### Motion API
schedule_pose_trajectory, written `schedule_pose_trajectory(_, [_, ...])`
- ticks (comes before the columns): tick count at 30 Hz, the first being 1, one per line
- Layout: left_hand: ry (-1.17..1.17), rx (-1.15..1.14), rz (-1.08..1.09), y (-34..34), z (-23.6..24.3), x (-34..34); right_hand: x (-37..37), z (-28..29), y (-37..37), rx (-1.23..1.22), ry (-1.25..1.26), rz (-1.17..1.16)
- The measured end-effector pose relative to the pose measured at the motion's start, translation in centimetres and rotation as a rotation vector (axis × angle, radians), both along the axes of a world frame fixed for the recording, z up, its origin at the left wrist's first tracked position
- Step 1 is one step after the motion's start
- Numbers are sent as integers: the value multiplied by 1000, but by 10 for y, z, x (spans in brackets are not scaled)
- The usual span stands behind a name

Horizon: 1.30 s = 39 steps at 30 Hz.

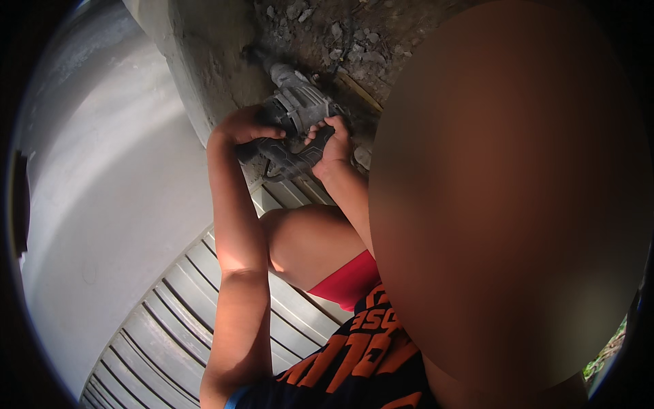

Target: The person uses a rotary hammer drill to break and remove sections of a concrete wall or beam. They repeatedly drill into the concrete, clear debris by hand, and reposition the tool to continue breaking the structure.

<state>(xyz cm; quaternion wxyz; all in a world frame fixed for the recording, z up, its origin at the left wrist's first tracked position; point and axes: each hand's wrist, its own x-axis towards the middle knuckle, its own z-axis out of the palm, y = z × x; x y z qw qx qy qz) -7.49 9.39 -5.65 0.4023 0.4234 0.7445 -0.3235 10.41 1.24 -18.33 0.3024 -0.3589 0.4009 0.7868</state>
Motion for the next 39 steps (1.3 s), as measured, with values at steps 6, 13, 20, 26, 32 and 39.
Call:
schedule_pose_trajectory(6, [-75,188,111,-5,7,17,27,18,44,183,-88,46])
schedule_pose_trajectory(13, [-222,415,421,-52,-12,15,41,55,59,399,-334,190])
schedule_pose_trajectory(20, [-314,508,580,-64,-23,14,6,44,55,800,-611,330])
schedule_pose_trajectory(26, [-422,531,630,-73,-45,-23,-12,46,59,1016,-975,583])
schedule_pose_trajectory(32, [-502,790,612,-112,-76,-60,-26,101,72,1158,-1036,524])
schedule_pose_trajectory(39, [-537,857,650,-105,-59,-8,-11,109,62,1211,-947,707])
